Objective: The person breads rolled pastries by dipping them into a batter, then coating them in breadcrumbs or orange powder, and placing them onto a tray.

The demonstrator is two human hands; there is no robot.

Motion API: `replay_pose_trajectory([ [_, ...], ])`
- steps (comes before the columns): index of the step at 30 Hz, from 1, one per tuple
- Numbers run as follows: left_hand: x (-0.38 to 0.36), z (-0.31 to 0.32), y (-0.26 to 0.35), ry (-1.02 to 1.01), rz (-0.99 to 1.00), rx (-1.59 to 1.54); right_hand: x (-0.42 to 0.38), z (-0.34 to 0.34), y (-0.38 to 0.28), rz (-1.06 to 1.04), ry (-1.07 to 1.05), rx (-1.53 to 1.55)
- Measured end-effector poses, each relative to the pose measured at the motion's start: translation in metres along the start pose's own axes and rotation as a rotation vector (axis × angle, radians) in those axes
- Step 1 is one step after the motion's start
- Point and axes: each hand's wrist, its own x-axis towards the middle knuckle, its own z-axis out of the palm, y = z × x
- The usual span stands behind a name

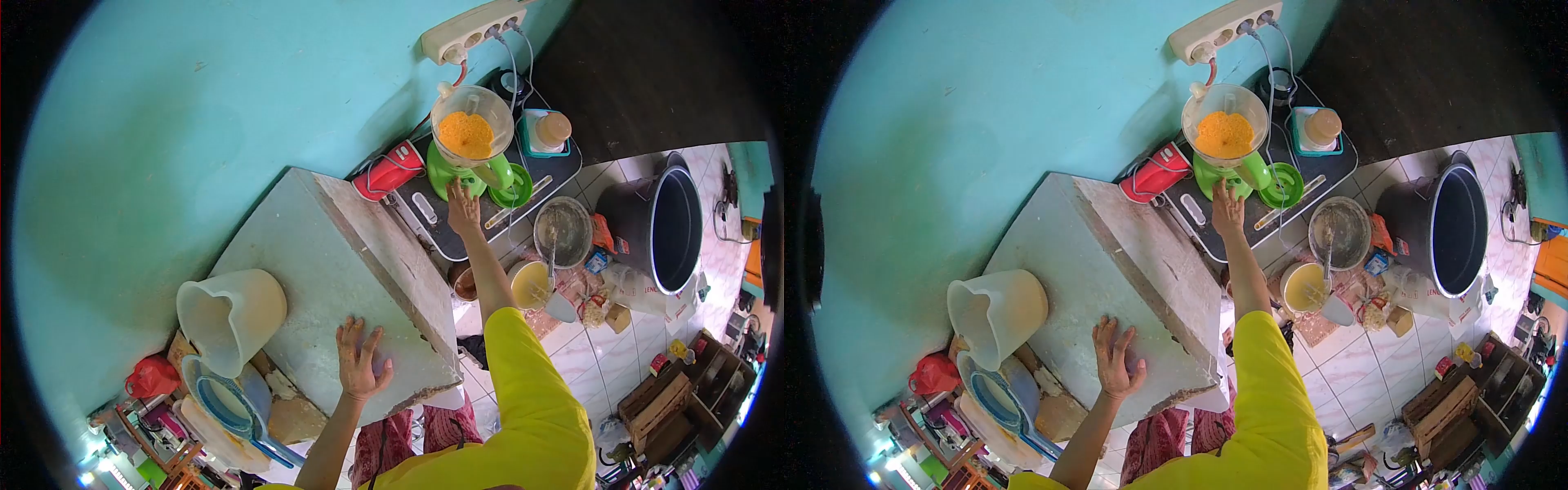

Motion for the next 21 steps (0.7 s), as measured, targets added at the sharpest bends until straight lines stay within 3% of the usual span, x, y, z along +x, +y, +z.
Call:
replay_pose_trajectory([
  [7, -0.001, 0.000, 0.000, 0.007, -0.004, -0.005, -0.007, -0.007, 0.004, -0.013, 0.052, 0.140],
  [14, -0.001, 0.001, -0.002, -0.008, 0.000, 0.024, 0.005, 0.005, 0.002, -0.009, 0.076, -0.021],
  [21, 0.001, 0.000, 0.000, 0.003, 0.011, 0.013, 0.004, -0.005, -0.003, 0.028, 0.092, 0.098],
])
